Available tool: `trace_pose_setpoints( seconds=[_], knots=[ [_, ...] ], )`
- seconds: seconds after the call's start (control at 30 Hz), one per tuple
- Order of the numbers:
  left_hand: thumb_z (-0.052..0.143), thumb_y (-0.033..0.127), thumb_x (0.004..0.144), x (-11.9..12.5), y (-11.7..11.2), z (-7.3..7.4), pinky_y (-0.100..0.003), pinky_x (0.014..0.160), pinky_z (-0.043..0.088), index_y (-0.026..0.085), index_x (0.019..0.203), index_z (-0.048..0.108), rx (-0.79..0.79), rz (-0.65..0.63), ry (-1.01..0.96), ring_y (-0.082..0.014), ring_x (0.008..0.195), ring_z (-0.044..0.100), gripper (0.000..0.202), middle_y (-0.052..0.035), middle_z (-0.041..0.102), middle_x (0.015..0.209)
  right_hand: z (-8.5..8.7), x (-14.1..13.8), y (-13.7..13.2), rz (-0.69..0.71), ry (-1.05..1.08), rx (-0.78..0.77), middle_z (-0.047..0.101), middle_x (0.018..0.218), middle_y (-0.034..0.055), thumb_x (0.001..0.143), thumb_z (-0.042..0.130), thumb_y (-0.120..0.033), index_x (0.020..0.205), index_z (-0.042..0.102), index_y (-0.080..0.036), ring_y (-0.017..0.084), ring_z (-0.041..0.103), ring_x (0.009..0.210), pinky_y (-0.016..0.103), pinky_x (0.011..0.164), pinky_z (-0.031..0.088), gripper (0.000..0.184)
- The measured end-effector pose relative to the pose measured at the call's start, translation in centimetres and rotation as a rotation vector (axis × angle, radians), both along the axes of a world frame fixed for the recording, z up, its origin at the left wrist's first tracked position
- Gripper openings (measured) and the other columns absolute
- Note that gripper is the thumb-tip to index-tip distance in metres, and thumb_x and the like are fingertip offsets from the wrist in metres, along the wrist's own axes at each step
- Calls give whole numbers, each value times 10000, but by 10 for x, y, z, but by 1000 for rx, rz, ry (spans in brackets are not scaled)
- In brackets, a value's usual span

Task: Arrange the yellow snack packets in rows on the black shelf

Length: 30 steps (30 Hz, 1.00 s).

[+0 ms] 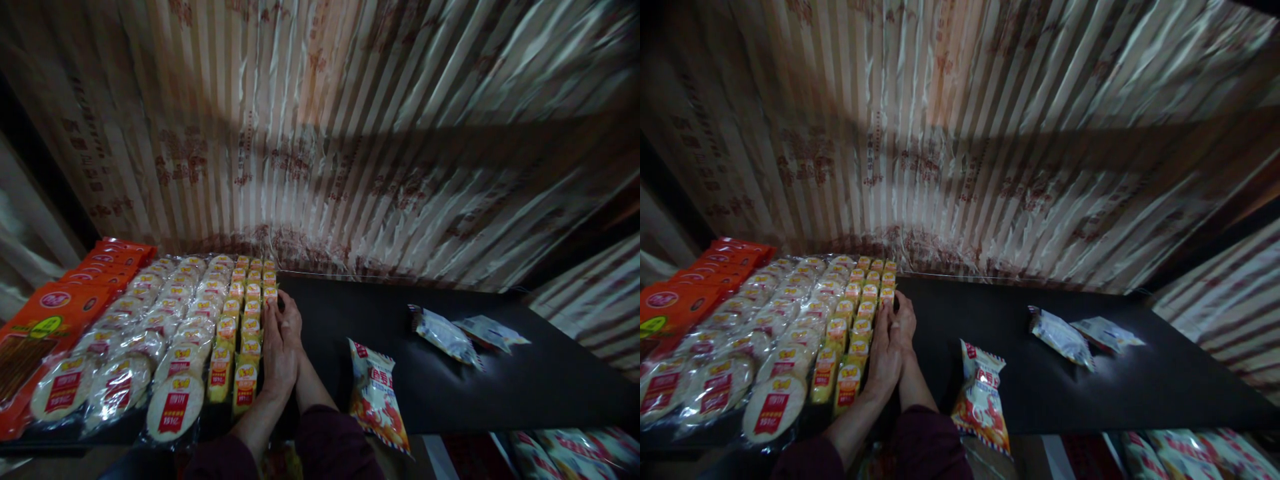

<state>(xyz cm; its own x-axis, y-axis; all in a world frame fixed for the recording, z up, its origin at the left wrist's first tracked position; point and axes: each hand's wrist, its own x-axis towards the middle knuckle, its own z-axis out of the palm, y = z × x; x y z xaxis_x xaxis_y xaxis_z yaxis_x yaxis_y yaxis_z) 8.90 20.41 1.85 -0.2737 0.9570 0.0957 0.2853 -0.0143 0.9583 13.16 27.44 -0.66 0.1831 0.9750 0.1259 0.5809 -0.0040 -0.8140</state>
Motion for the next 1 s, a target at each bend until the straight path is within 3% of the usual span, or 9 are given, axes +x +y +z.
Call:
trace_pose_setpoints(
  seconds=[0.33,0.83,1.0],
  knots=[
    [315,269,831,-2,1,7,-374,1155,135,77,1332,389,-41,12,22,-220,1380,247,542,-154,377,1438,10,-3,-4,26,-39,-76,596,1139,100,862,432,-391,1229,534,-184,201,600,980,313,870,455,433],
    [327,258,858,-3,4,0,-324,1151,170,139,1332,406,-4,24,61,-201,1353,307,495,-98,406,1429,0,-5,-4,-57,-52,-12,631,1051,82,841,463,-427,1132,586,-195,191,614,902,311,826,469,392],
    [312,241,851,0,5,-2,-344,1145,198,122,1329,391,11,44,47,-215,1346,324,499,-123,410,1422,-5,-4,-5,-59,-90,67,637,1037,90,850,445,-439,1137,582,-188,205,613,925,317,811,474,406]
  ],
)
